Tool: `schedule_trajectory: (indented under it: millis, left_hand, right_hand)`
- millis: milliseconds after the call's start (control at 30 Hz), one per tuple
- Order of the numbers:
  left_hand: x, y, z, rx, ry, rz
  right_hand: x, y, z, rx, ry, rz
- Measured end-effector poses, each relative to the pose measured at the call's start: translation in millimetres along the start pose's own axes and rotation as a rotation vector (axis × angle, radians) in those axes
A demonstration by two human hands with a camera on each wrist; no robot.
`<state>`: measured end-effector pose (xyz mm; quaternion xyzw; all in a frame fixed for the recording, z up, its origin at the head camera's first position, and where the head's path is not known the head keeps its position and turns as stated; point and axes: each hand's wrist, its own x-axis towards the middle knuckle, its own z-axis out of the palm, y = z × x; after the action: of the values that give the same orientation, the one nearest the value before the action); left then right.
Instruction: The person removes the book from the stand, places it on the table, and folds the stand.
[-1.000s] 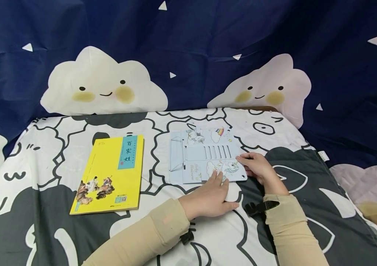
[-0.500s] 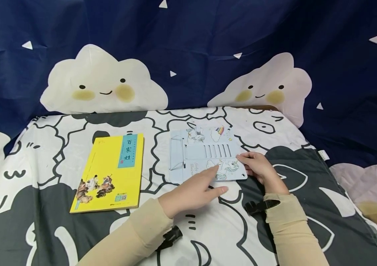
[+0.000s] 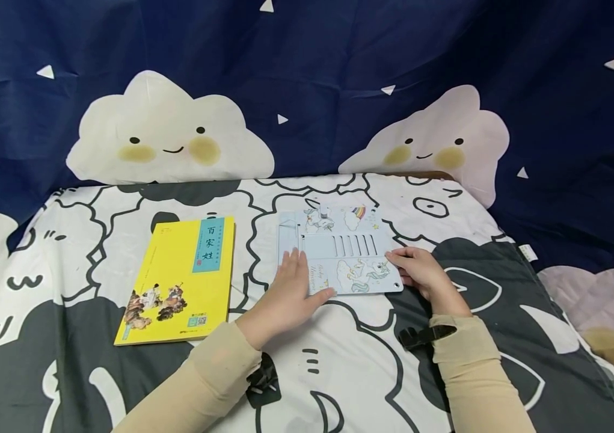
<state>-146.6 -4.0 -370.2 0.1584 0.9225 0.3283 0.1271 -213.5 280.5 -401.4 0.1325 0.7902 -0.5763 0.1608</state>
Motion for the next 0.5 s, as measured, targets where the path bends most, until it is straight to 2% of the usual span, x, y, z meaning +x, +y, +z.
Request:
schedule_trajectory:
  millis: [100,200,333,500]
  left_hand:
    - [1.0,-5.7,1.3,0.000,0.006,-0.062]
    - [2.4,-9.3,2.2,-0.008,-0.008,-0.095]
    - [4.0,-11.8,2.6,-0.031,-0.035,-0.100]
    - [5.6,-13.0,1.9,-0.011,-0.055,-0.066]
  right_hand:
    - [-0.2,-0.6,0.3,0.002,-0.002,-0.002]
    - [-0.4,-0.8,0.4,0.001,-0.003,-0.002]
    - [-0.5,-0.6,0.3,-0.004,-0.003,-0.001]
    - [-0.3,-0.6,0.2,-0.011,-0.001,0.003]
